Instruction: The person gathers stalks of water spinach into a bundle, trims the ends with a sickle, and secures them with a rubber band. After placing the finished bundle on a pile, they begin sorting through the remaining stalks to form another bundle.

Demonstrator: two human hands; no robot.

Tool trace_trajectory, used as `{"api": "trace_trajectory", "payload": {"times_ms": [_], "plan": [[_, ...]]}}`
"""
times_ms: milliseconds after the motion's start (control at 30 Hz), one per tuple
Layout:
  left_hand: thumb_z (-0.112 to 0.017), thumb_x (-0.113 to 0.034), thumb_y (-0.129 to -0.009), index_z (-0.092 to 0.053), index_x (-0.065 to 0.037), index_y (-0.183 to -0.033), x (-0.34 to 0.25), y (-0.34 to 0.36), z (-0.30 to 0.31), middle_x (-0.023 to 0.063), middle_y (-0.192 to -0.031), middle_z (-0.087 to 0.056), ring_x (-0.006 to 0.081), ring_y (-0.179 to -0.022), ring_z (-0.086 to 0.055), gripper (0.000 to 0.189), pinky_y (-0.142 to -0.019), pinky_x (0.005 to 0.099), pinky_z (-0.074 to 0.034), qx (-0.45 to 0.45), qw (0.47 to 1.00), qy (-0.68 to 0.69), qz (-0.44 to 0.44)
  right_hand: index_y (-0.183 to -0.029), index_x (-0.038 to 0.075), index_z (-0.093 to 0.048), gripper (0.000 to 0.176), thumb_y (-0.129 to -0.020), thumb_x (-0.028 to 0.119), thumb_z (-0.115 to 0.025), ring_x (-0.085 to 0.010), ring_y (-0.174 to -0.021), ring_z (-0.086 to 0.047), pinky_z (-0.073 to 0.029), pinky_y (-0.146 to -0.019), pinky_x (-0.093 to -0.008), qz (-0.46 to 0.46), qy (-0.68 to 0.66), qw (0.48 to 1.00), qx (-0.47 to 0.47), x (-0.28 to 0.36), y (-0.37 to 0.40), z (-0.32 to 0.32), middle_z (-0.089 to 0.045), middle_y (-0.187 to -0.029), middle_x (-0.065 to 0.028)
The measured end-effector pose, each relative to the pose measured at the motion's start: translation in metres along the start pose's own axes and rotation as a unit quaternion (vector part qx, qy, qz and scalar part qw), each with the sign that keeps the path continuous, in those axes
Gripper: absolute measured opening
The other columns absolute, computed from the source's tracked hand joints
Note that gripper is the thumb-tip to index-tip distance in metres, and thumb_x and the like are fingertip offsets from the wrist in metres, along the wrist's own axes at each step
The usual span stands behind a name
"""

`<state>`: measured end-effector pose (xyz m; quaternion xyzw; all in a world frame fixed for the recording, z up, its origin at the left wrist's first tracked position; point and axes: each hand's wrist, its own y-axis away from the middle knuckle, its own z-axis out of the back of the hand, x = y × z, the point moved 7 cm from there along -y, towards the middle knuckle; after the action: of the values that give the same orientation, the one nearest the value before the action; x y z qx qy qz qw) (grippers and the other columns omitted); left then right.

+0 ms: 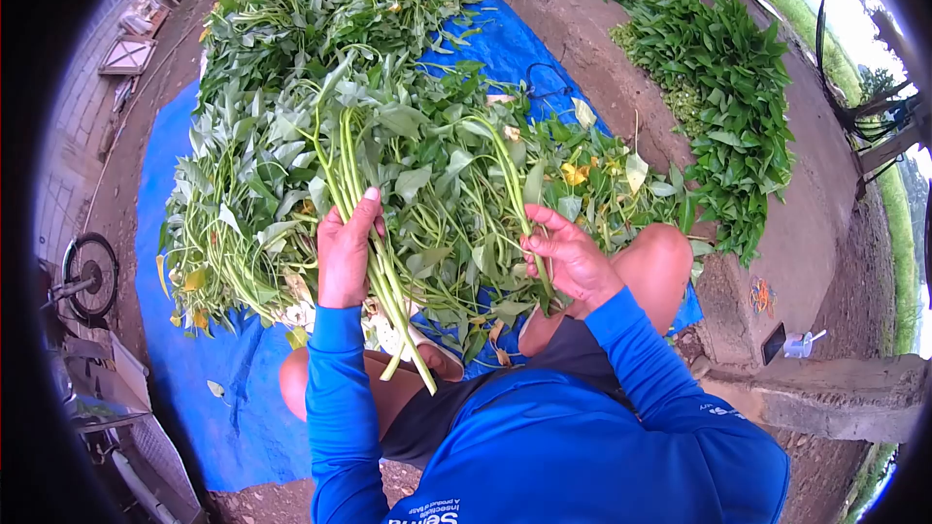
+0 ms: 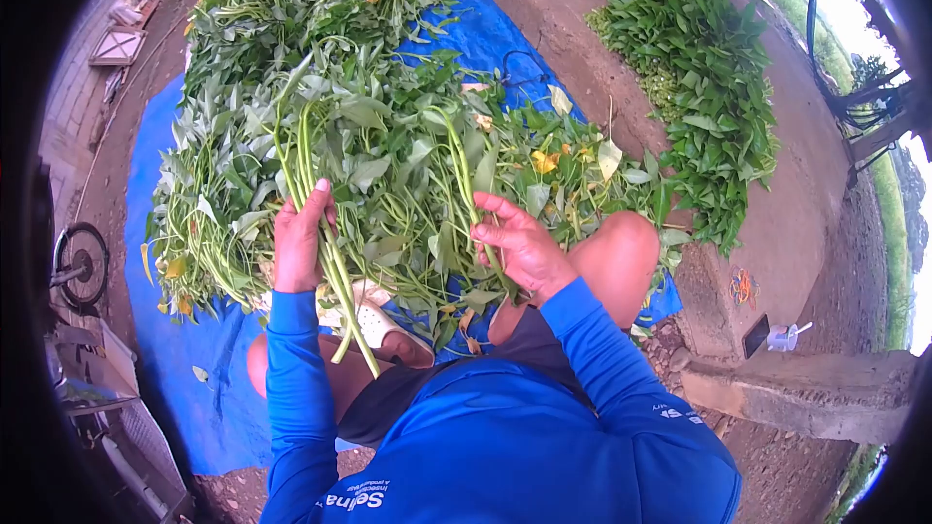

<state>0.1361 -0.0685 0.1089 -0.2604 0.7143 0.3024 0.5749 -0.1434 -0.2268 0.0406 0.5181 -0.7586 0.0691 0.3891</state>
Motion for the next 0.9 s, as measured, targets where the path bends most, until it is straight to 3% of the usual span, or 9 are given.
{"api": "trace_trajectory", "payload": {"times_ms": [133, 233, 333, 433, 567, 633, 733, 833, 900], "plan": [[-0.078, -0.030, -0.101, -0.070, -0.011, -0.090, -0.005, 0.003, -0.006, -0.0031, -0.075, -0.063, 0.0054, -0.067, -0.054, 0.024, -0.063, 0.0241, -0.040, 0.001, 1.000, 0.008, -0.022, -0.147, 0.009, -0.063, 0.055, -0.095, 0.003, -0.080, -0.0045, -0.086, -0.057, -0.050, -0.079, -0.0219, 0.135, 0.175, 0.974, -0.045, 0.010, -0.003, -0.027, -0.061, -0.100, 0.0051], [-0.079, -0.030, -0.100, -0.071, -0.011, -0.090, -0.010, 0.010, -0.013, -0.0032, -0.073, -0.064, 0.0058, -0.064, -0.055, 0.023, -0.061, 0.0240, -0.043, 0.002, 1.000, 0.013, -0.026, -0.147, 0.008, -0.063, 0.053, -0.097, 0.004, -0.079, -0.0027, -0.088, -0.054, -0.048, -0.078, -0.0210, 0.199, 0.258, 0.945, -0.019, 0.013, -0.004, -0.049, -0.060, -0.102, 0.0061], [-0.081, -0.028, -0.099, -0.072, -0.011, -0.094, -0.002, 0.013, -0.023, -0.0026, -0.075, -0.067, 0.0062, -0.067, -0.059, 0.020, -0.064, 0.0248, -0.047, 0.021, 0.999, 0.026, -0.023, -0.147, 0.008, -0.064, 0.052, -0.097, 0.003, -0.078, -0.0022, -0.087, -0.053, -0.047, -0.076, -0.0206, 0.187, 0.272, 0.944, 0.022, -0.004, -0.008, -0.063, -0.059, -0.104, 0.0066], [-0.076, -0.036, -0.103, -0.072, -0.009, -0.098, 0.004, 0.015, -0.037, -0.0019, -0.081, -0.067, 0.0070, -0.074, -0.059, 0.028, -0.068, 0.0258, -0.048, 0.049, 0.995, 0.047, -0.069, -0.147, 0.008, -0.064, 0.050, -0.098, 0.004, -0.078, -0.0020, -0.086, -0.051, -0.046, -0.076, -0.0205, 0.167, 0.281, 0.942, 0.071, -0.022, -0.007, -0.083, -0.057, -0.104, 0.0070], [-0.071, -0.044, -0.105, -0.071, -0.008, -0.102, 0.007, 0.018, -0.036, -0.0023, -0.088, -0.068, 0.0074, -0.079, -0.059, 0.036, -0.072, 0.0285, -0.050, 0.028, 0.997, 0.062, -0.046, -0.146, 0.009, -0.066, 0.047, -0.100, 0.007, -0.076, -0.0025, -0.089, -0.053, -0.047, -0.079, -0.0206, 0.138, 0.350, 0.924, 0.073, -0.037, -0.011, -0.089, -0.059, -0.108, 0.0060], [-0.074, -0.041, -0.103, -0.070, -0.008, -0.101, 0.006, 0.015, -0.039, -0.0019, -0.089, -0.069, 0.0066, -0.078, -0.060, 0.034, -0.071, 0.0267, -0.050, 0.031, 0.995, 0.080, -0.046, -0.144, 0.007, -0.068, 0.046, -0.098, 0.010, -0.075, -0.0109, -0.093, -0.059, -0.051, -0.084, -0.0278, 0.195, 0.483, 0.851, 0.071, -0.018, -0.008, -0.114, -0.065, -0.104, -0.0014], [-0.079, -0.032, -0.101, -0.071, -0.007, -0.105, 0.019, -0.001, -0.024, -0.0001, -0.094, -0.072, 0.0079, -0.082, -0.065, 0.027, -0.072, 0.0261, -0.053, 0.018, 0.997, 0.073, -0.032, -0.146, 0.005, -0.061, 0.046, -0.101, 0.010, -0.072, -0.0124, -0.095, -0.063, -0.054, -0.085, -0.0306, 0.194, 0.424, 0.880, 0.091, -0.025, -0.014, -0.123, -0.068, -0.106, -0.0052], [-0.077, -0.022, -0.103, -0.072, -0.006, -0.111, 0.006, -0.008, -0.014, 0.0010, -0.099, -0.074, 0.0093, -0.086, -0.069, 0.018, -0.077, 0.0266, -0.057, -0.021, 0.981, 0.191, -0.033, -0.142, 0.004, -0.055, 0.041, -0.104, 0.011, -0.068, -0.0130, -0.098, -0.064, -0.054, -0.085, -0.0299, 0.192, 0.271, 0.943, 0.022, -0.018, -0.008, -0.120, -0.070, -0.111, -0.0090], [-0.074, -0.020, -0.105, -0.070, -0.006, -0.116, 0.007, -0.012, -0.002, 0.0019, -0.101, -0.075, 0.0095, -0.085, -0.070, 0.019, -0.077, 0.0276, -0.058, -0.012, 0.978, 0.202, -0.058, -0.137, 0.004, -0.048, 0.038, -0.104, 0.011, -0.066, -0.0165, -0.100, -0.067, -0.055, -0.086, -0.0320, 0.192, 0.296, 0.936, 0.001, -0.014, -0.014, -0.103, -0.072, -0.116, -0.0140]]}}
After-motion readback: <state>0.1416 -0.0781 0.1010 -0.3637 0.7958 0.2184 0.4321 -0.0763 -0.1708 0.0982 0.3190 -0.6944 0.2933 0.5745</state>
